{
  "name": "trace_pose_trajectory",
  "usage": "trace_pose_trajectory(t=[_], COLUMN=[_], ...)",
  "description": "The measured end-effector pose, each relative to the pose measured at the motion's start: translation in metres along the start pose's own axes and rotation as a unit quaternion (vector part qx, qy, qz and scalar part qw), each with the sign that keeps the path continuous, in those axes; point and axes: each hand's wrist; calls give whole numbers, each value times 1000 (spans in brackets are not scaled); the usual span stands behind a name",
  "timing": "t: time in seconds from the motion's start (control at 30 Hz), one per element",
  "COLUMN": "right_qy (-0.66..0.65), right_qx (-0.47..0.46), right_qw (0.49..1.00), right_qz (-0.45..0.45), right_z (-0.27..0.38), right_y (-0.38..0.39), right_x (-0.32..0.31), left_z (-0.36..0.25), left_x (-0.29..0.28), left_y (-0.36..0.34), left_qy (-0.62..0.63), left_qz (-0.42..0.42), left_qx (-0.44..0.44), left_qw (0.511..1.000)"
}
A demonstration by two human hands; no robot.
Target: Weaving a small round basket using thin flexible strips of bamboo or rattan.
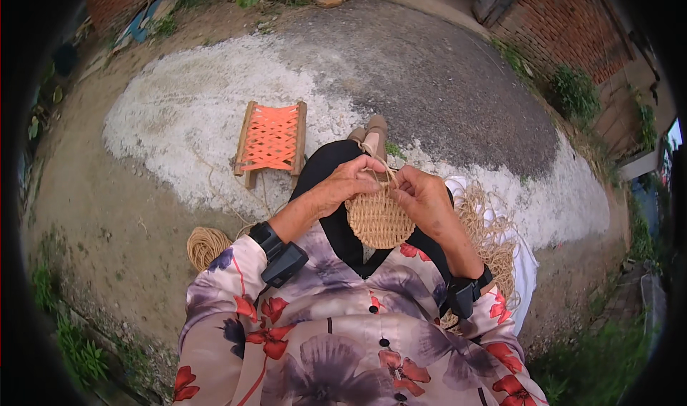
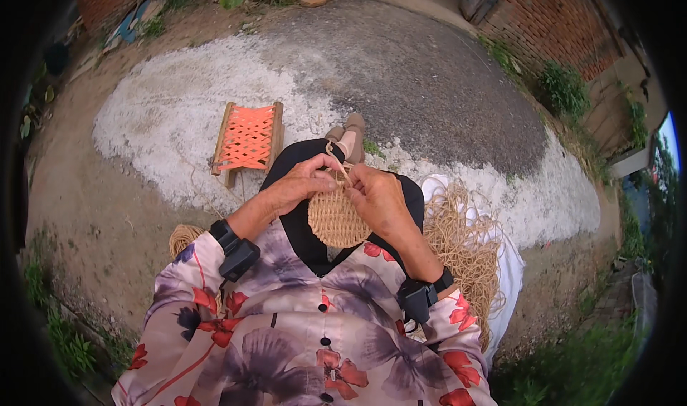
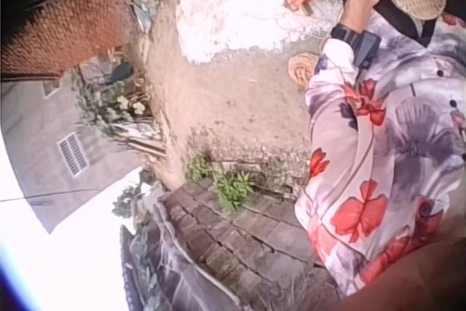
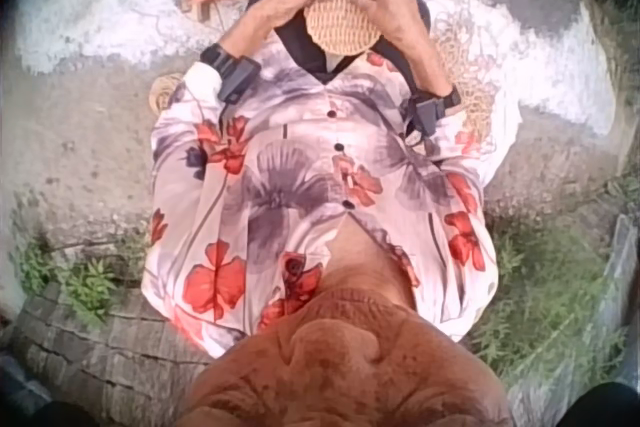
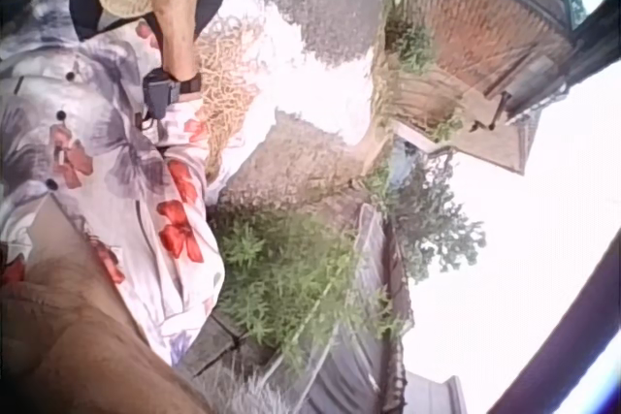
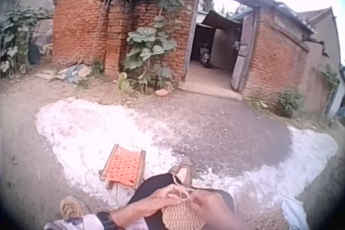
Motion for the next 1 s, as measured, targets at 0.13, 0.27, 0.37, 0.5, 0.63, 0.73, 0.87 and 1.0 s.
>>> trace_pose_trajectory(t=[0.13, 0.27, 0.37, 0.5, 0.63, 0.73, 0.87, 1.0], right_qy=[168, 205, 212, 220, 244, 217, 75, 166], right_qx=[-89, -80, -79, -97, -83, -80, -1, -93], right_qw=[980, 974, 973, 968, 965, 970, 997, 979], right_qz=[-62, -55, -54, -66, -54, -71, -26, -72], right_z=[12, 11, 8, 6, -1, 3, 5, 2], right_y=[5, 6, 8, 8, 8, 9, 10, 13], right_x=[7, 10, 12, 17, 25, 22, 13, 16], left_z=[2, 5, 2, -8, -5, -3, -5, -8], left_x=[-3, -2, -2, 1, -2, -5, -8, -4], left_y=[-2, -3, -3, 1, 3, 3, 4, 4], left_qy=[4, 0, -7, -19, -3, -11, -23, -44], left_qz=[-11, -21, -20, -11, 25, 54, 88, 107], left_qx=[-30, -18, -28, -37, -36, -11, -8, -21], left_qw=[999, 1000, 999, 999, 999, 998, 996, 993])
Point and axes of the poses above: each hand's wrist, its own y-axis away from the middle knuckle, its own x-axis out of the palm, z = x × y, and after that the axes turned 4 degrees about x, right-handed
